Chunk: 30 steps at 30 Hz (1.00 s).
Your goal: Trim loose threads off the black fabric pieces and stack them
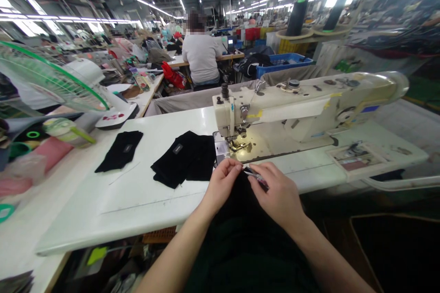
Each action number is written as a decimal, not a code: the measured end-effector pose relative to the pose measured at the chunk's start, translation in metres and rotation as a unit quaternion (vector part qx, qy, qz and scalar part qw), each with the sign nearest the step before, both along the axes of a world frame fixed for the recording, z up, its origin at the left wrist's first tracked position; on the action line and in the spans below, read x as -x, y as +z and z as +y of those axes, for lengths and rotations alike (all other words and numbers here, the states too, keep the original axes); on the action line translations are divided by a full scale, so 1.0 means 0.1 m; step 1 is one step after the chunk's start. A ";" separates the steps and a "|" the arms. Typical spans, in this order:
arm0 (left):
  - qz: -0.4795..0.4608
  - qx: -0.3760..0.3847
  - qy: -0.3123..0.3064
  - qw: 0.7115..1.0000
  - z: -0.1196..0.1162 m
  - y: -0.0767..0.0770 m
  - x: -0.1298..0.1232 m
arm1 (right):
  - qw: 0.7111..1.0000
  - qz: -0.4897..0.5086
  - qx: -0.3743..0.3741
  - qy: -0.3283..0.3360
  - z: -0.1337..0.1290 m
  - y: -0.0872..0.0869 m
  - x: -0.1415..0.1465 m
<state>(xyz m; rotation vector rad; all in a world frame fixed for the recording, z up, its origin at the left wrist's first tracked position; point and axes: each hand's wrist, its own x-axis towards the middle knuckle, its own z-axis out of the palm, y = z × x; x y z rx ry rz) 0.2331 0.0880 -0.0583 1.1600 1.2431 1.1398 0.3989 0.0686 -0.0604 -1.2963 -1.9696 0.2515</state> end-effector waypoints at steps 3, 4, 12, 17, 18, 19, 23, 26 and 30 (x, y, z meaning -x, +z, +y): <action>-0.003 -0.005 -0.008 1.000 -0.02 0.01 0.00 | 0.999 -0.028 -0.020 -0.023 0.01 -0.05 0.01; -0.011 -0.004 -0.015 1.000 -0.02 0.01 0.01 | 0.999 -0.033 -0.023 -0.026 0.02 -0.06 0.01; -0.016 -0.017 -0.028 0.999 -0.02 0.01 0.01 | 0.997 -0.047 -0.038 -0.041 0.05 -0.08 -0.01; 0.010 -0.023 -0.026 0.999 -0.01 0.02 0.00 | 0.998 -0.047 -0.033 -0.040 0.06 -0.09 -0.01; 0.010 -0.023 -0.025 0.999 -0.01 0.02 0.00 | 0.997 -0.048 -0.034 -0.040 0.06 -0.10 -0.01; 0.010 -0.023 -0.024 0.999 0.00 0.01 -0.01 | 0.997 -0.050 -0.035 -0.039 0.06 -0.10 -0.02; 0.018 -0.021 -0.019 0.999 0.00 0.00 -0.01 | 0.997 -0.052 -0.034 -0.037 0.06 -0.10 -0.02; 0.027 -0.022 -0.022 0.999 -0.01 0.01 -0.02 | 0.998 -0.047 -0.032 -0.037 0.06 -0.10 -0.01; 0.027 -0.023 -0.026 0.999 -0.02 0.03 -0.03 | 0.999 -0.013 -0.031 -0.031 0.07 -0.12 0.01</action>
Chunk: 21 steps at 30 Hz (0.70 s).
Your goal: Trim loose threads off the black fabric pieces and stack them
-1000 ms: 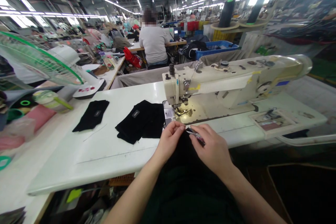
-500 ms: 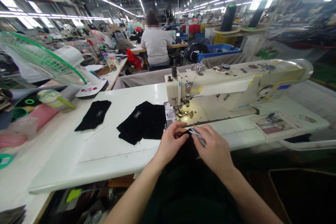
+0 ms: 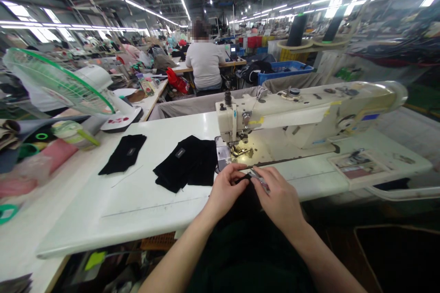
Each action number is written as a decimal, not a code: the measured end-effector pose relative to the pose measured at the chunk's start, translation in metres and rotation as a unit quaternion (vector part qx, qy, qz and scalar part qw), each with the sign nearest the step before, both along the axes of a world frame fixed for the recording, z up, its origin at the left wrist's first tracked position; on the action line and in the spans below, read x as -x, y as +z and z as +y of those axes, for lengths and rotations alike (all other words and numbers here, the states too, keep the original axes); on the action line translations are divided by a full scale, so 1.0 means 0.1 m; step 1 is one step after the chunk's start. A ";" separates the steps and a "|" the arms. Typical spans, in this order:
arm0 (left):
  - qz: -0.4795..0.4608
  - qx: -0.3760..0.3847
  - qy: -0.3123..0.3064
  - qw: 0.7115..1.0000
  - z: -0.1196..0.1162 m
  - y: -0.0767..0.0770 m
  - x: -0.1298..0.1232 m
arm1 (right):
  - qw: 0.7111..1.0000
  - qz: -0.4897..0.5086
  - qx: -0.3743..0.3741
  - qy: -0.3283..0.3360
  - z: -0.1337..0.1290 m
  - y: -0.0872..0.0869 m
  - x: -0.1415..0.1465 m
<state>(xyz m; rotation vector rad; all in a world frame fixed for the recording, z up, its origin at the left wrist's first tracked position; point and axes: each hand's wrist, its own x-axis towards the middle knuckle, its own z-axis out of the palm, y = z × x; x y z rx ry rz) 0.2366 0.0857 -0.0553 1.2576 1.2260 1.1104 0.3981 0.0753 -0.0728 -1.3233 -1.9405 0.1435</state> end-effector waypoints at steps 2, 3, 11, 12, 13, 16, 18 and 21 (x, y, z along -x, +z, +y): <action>-0.003 0.002 0.003 1.000 0.00 0.01 -0.01 | 1.000 0.028 0.002 0.004 0.00 -0.02 0.01; -0.003 0.002 0.005 1.000 0.00 0.01 -0.01 | 0.999 0.041 0.003 0.005 0.01 -0.03 0.01; -0.009 0.013 0.007 1.000 0.01 -0.05 0.01 | 0.993 0.115 -0.022 -0.018 0.04 -0.03 -0.04; -0.014 0.015 0.009 1.000 0.01 -0.06 0.02 | 0.993 0.116 -0.026 -0.025 0.04 -0.02 -0.05; -0.017 0.015 0.012 1.000 0.01 -0.06 0.02 | 0.993 0.110 -0.027 -0.029 0.04 -0.01 -0.06; -0.016 0.014 0.019 1.000 0.01 -0.06 0.02 | 0.997 0.064 -0.024 -0.026 0.02 0.00 -0.07; -0.012 0.007 0.020 1.000 0.02 -0.05 0.02 | 0.999 0.034 -0.024 -0.018 0.00 0.00 -0.06; -0.009 -0.002 0.017 1.000 0.01 -0.04 0.01 | 1.000 0.012 -0.021 -0.015 -0.02 0.00 -0.04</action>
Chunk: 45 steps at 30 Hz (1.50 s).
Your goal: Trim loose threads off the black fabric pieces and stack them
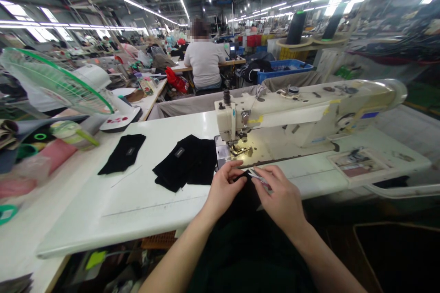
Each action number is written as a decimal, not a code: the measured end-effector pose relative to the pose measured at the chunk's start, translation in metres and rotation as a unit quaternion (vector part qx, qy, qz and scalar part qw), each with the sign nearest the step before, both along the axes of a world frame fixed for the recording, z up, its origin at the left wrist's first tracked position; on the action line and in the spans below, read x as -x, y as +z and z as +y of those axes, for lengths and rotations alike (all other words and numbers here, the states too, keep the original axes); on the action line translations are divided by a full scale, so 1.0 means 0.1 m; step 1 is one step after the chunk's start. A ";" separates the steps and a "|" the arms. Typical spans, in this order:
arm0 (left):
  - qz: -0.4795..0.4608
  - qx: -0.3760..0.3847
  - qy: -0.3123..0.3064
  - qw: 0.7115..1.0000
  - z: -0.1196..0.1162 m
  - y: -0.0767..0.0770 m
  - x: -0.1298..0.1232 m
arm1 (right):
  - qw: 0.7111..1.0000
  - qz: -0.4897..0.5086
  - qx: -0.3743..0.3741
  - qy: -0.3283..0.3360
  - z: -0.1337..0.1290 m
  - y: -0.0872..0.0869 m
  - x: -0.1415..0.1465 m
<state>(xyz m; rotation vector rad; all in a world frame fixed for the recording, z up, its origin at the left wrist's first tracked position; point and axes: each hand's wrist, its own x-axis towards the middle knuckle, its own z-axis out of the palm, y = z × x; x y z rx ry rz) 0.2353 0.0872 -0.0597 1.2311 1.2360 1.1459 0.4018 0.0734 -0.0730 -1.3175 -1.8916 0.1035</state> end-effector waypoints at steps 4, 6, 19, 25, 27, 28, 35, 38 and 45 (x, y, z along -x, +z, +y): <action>-0.001 0.004 -0.006 1.000 -0.01 0.02 -0.01 | 1.000 -0.007 0.009 -0.004 0.00 -0.01 0.01; -0.004 0.005 -0.007 1.000 -0.01 0.02 -0.02 | 1.000 -0.008 0.012 -0.007 0.00 -0.01 0.02; 0.006 0.020 -0.015 1.000 -0.02 -0.01 -0.03 | 0.996 0.082 0.017 0.013 0.04 -0.04 -0.01; 0.074 -0.012 -0.049 0.996 -0.07 0.08 -0.04 | 0.996 -0.025 -0.011 0.081 0.03 -0.05 0.04; 0.080 -0.011 -0.055 0.995 -0.08 0.08 -0.05 | 0.997 0.007 0.010 0.077 0.04 -0.05 0.05; 0.076 -0.002 -0.058 0.995 -0.08 0.08 -0.04 | 0.996 0.047 0.026 0.065 0.06 -0.05 0.05; -0.020 0.066 -0.045 0.997 -0.06 0.04 0.03 | 0.960 0.204 0.085 -0.170 0.23 0.02 -0.42; -0.037 0.073 -0.047 0.996 -0.05 0.03 0.01 | 0.971 0.142 0.127 -0.142 0.20 0.07 -0.50; -0.009 0.043 -0.055 0.998 -0.05 0.06 -0.09 | 0.992 0.065 0.021 0.111 0.02 0.06 -0.16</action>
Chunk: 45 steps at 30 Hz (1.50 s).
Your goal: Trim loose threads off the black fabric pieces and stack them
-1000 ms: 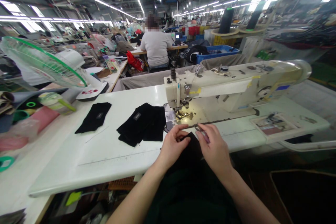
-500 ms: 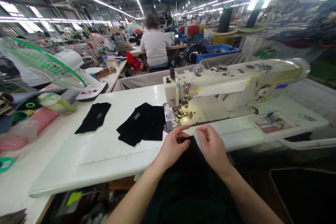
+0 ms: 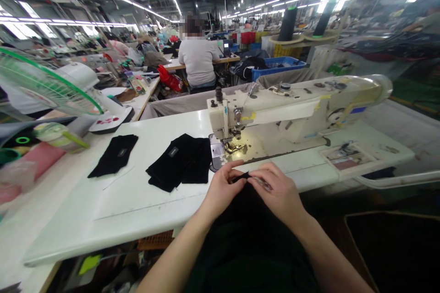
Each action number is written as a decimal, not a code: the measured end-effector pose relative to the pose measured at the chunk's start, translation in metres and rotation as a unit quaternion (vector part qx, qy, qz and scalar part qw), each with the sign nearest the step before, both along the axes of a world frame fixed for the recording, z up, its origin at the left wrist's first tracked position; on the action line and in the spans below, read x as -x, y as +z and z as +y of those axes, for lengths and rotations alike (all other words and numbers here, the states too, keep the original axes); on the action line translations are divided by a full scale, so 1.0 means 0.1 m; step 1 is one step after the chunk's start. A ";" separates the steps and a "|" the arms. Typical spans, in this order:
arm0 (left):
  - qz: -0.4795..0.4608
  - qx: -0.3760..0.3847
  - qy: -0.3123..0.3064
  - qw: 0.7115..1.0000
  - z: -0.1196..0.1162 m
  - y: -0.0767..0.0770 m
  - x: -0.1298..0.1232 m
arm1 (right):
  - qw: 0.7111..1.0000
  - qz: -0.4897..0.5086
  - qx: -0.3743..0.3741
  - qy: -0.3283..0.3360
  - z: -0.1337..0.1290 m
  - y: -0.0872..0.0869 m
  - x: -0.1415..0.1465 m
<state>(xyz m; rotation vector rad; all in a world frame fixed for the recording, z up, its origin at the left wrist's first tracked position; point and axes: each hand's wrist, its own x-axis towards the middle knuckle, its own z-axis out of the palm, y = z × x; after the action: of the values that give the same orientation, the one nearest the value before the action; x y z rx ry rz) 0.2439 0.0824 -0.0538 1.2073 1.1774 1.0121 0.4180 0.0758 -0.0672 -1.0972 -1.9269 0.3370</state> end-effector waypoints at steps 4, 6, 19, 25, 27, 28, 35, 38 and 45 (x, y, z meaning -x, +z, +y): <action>0.057 -0.045 -0.017 0.997 -0.03 0.05 -0.03 | 0.996 -0.084 0.002 -0.011 0.01 -0.07 0.08; 0.073 -0.061 -0.019 0.995 -0.04 0.05 -0.03 | 0.998 -0.058 0.032 -0.014 0.05 -0.11 0.09; -0.031 0.012 0.015 0.999 0.01 -0.01 0.05 | 0.995 0.083 0.046 -0.038 0.10 -0.07 0.03; 0.023 -0.029 -0.010 0.999 -0.02 0.04 0.01 | 0.999 -0.035 0.015 -0.022 0.04 -0.11 0.18; 0.031 -0.028 -0.008 0.999 -0.03 0.05 0.02 | 0.998 0.021 0.041 -0.049 0.08 -0.13 0.18; 0.025 -0.020 -0.005 0.999 -0.03 0.05 0.03 | 0.994 0.062 0.052 -0.072 0.10 -0.14 0.16; -0.080 0.041 0.024 0.996 0.01 0.01 0.10 | 0.974 0.158 0.100 -0.126 0.17 -0.05 0.00; -0.088 0.036 0.027 0.995 0.01 0.00 0.07 | 0.991 0.112 0.058 -0.047 0.10 -0.02 0.02; -0.016 -0.013 0.014 1.000 -0.02 0.06 0.02 | 0.994 0.084 0.037 -0.059 0.05 -0.11 0.18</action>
<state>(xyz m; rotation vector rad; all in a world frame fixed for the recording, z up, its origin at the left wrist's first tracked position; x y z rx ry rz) 0.2420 0.0804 -0.0479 1.1933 1.1611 1.0671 0.4002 0.0812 -0.0777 -1.1866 -1.7062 0.4239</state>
